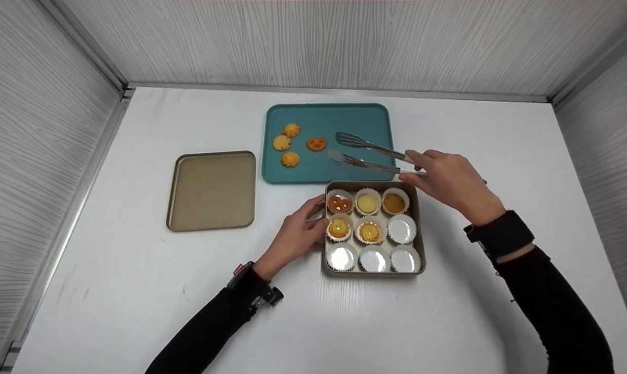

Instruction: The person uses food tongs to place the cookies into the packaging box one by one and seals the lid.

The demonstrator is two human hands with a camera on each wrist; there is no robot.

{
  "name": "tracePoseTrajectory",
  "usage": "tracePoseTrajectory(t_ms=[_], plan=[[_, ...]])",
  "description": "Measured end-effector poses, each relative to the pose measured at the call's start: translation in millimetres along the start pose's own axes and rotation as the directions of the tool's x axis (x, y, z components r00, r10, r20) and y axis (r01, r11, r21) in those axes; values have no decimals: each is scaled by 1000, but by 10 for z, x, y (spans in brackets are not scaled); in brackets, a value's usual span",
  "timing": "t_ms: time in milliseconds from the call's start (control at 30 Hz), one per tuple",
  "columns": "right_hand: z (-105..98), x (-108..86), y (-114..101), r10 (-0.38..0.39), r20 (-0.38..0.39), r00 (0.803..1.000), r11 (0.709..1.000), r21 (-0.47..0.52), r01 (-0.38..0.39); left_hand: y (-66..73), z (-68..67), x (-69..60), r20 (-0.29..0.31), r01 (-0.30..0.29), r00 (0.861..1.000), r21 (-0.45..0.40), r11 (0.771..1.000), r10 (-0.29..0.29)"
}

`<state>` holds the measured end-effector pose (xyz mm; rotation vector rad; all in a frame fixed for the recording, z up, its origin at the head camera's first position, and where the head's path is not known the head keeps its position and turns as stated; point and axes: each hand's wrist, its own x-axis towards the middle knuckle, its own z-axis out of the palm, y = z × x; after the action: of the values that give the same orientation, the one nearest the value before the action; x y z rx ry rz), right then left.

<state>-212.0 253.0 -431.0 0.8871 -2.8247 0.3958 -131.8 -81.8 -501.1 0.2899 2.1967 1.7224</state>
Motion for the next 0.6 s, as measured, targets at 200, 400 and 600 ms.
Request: tracePoseTrajectory(t_ms=[200,400,600], plan=[[61,204,112,-15,39,999,1000,-3,15,-9,14,14,-19,-1,1000,-32,999,1],[123,387,148,13,123,992,1000,8,-14,14,13,11,-22,0,1000,-28,1000,0],[184,557,106,1,157,988,999,-37,5,15,16,11,-23,-6,1000,-6,1000,6]])
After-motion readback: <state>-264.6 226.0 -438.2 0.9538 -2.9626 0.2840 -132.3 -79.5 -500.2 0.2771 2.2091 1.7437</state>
